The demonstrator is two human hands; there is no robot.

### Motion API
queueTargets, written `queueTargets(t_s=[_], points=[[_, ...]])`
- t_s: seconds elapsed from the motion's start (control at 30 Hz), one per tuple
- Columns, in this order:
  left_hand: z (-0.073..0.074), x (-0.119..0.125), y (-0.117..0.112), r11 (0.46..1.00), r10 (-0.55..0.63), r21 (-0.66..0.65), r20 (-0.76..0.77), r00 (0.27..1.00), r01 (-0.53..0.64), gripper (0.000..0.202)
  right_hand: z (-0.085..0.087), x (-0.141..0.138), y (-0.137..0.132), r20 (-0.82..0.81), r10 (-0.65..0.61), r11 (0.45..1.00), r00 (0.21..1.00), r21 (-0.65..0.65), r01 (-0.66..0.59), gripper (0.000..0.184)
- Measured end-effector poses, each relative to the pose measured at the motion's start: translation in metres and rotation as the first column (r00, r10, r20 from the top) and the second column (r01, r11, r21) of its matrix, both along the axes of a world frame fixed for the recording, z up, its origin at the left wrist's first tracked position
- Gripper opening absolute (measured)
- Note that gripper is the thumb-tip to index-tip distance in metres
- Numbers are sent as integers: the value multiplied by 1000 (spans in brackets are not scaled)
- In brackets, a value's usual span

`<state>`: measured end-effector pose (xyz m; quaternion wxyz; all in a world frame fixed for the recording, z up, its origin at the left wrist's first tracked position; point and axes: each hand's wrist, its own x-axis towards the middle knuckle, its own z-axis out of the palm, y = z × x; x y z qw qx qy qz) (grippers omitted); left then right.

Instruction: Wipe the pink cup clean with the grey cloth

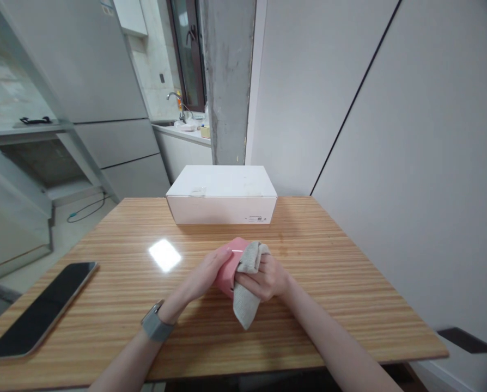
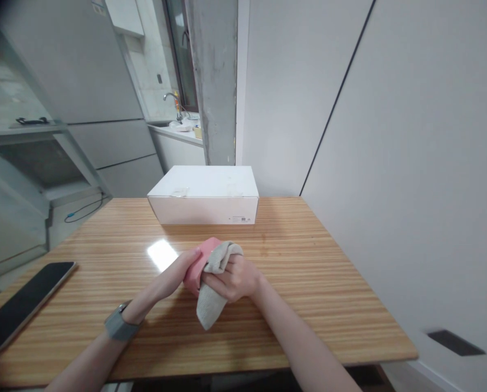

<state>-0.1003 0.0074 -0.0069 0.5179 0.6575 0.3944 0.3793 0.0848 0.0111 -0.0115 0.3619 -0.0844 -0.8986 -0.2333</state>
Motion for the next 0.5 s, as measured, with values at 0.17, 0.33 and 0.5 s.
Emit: queueTargets(t_s=[0.17,0.33,0.5], points=[[2,1,-4,998,-49,45,57,997,46,44,-2,7,5,-87,-7,1000,996,25,9,22],[6,-1,-14,993,-119,16,100,988,118,42,-10,15,12,-292,-53,998,955,-28,47,27],[8,7,-12,999,-31,-19,178,984,35,43,-9,9,7,-260,-86,995,962,-68,71,32]])
